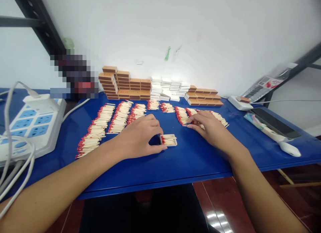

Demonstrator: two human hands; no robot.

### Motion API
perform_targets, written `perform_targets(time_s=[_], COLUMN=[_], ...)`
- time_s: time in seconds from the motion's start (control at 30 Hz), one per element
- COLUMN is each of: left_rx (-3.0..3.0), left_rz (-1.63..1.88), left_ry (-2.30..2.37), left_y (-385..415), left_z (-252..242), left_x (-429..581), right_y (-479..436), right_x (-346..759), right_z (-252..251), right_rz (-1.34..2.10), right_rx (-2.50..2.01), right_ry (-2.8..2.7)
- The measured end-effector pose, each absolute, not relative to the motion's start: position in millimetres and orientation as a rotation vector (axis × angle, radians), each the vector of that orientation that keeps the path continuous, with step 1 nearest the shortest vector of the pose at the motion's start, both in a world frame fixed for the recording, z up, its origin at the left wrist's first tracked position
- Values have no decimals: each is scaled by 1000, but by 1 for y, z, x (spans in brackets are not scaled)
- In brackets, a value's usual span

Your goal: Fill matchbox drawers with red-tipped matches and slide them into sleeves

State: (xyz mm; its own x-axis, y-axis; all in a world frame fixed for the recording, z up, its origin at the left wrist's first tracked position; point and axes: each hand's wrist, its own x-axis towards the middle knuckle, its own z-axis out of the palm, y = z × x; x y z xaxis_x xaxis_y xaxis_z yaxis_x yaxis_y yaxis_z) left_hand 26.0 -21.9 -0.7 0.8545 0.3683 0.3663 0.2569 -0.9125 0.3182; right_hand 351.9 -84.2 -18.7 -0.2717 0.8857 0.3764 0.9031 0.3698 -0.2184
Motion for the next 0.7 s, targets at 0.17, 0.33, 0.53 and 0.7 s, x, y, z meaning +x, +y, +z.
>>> perform_targets(time_s=[0.17, 0.33, 0.53, 0.7], left_rx=[2776, 2776, 2781, 2792], left_rz=[622, 631, 636, 651], left_ry=[477, 472, 475, 462], left_y=[-23, -23, -22, -22], left_z=[0, 1, 0, -2], left_x=[26, 26, 26, 26], right_y=[-81, -84, -85, -89], right_x=[352, 350, 348, 339], right_z=[-22, -21, -21, -18], right_rz=[-58, -50, -26, -47], right_rx=[-1526, -1534, -1542, -1517], right_ry=[-2204, -2168, -2190, -2189])
